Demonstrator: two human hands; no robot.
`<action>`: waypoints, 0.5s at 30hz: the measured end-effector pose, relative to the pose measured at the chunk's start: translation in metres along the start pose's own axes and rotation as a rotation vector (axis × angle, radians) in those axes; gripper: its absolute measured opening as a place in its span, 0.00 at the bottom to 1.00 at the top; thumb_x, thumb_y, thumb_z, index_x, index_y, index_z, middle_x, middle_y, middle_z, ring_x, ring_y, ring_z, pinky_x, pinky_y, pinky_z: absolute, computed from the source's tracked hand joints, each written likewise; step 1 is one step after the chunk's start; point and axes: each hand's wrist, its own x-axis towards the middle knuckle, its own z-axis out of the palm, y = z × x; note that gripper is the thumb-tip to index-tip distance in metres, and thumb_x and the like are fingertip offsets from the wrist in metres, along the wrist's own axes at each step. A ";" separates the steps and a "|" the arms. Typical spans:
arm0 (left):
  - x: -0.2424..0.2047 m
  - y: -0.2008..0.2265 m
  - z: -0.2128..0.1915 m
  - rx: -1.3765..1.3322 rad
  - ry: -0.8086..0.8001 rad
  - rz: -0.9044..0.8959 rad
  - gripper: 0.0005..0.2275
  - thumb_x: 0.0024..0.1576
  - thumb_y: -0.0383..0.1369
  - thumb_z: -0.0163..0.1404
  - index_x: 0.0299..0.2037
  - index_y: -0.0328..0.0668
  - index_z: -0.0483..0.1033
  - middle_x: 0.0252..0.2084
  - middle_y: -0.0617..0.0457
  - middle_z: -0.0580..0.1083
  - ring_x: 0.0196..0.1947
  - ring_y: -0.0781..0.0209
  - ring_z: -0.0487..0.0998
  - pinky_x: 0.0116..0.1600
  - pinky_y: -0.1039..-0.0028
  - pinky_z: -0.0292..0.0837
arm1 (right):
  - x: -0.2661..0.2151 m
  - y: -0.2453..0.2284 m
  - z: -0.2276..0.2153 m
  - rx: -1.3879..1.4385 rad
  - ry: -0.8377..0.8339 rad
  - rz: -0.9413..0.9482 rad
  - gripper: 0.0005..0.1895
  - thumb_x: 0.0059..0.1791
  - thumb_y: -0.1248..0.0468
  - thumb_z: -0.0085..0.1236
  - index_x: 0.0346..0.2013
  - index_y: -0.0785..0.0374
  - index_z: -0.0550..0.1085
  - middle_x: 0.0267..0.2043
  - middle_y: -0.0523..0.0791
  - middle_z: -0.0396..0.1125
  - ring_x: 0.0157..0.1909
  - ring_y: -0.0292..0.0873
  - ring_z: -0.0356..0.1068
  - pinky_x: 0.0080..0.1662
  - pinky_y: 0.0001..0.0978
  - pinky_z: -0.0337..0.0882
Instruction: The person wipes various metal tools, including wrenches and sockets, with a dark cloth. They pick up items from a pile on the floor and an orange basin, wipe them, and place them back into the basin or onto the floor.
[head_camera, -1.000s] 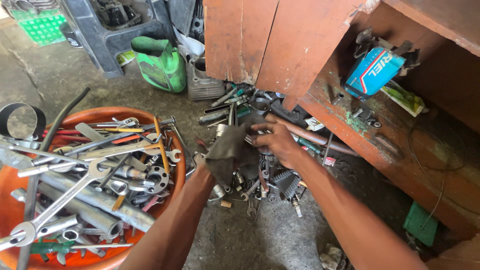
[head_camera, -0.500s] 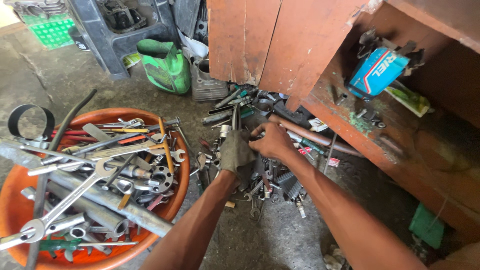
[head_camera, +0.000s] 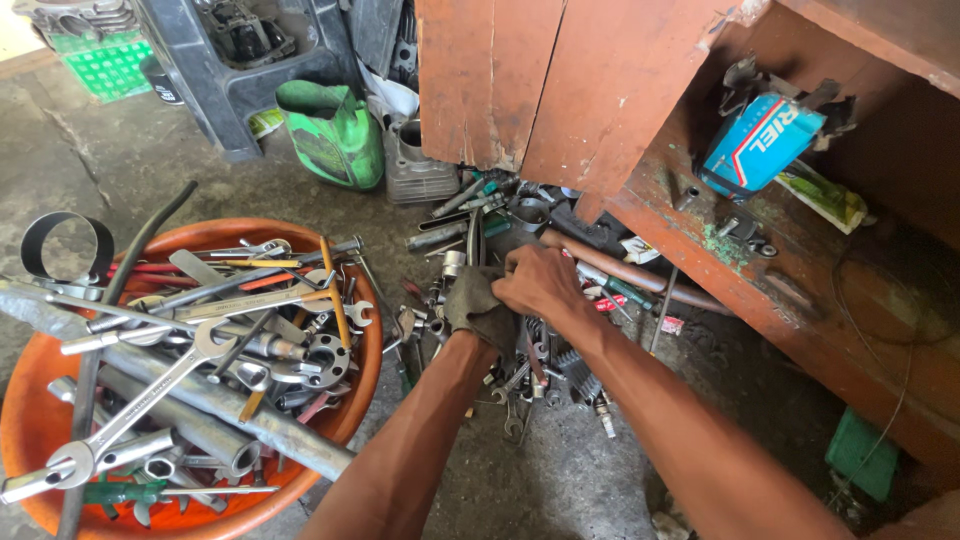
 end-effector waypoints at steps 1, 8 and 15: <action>0.003 -0.007 0.005 0.081 -0.025 0.043 0.07 0.57 0.32 0.52 0.40 0.41 0.81 0.36 0.52 0.81 0.38 0.60 0.82 0.38 0.66 0.76 | 0.002 0.000 0.001 -0.007 -0.022 0.022 0.18 0.36 0.53 0.58 0.34 0.58 0.81 0.38 0.58 0.75 0.45 0.62 0.75 0.51 0.51 0.73; 0.023 -0.051 0.029 0.113 -0.122 0.122 0.09 0.60 0.32 0.46 0.42 0.38 0.78 0.39 0.49 0.79 0.42 0.56 0.81 0.44 0.63 0.76 | 0.003 -0.006 0.001 -0.022 -0.060 0.096 0.29 0.38 0.50 0.55 0.52 0.55 0.79 0.51 0.59 0.72 0.54 0.62 0.72 0.57 0.50 0.70; 0.056 -0.113 0.060 -1.172 -0.261 -0.132 0.11 0.62 0.32 0.42 0.42 0.34 0.75 0.40 0.44 0.77 0.44 0.52 0.80 0.50 0.59 0.76 | -0.006 -0.025 -0.006 -0.053 -0.054 0.152 0.27 0.40 0.51 0.54 0.51 0.53 0.80 0.50 0.58 0.73 0.54 0.61 0.73 0.57 0.49 0.71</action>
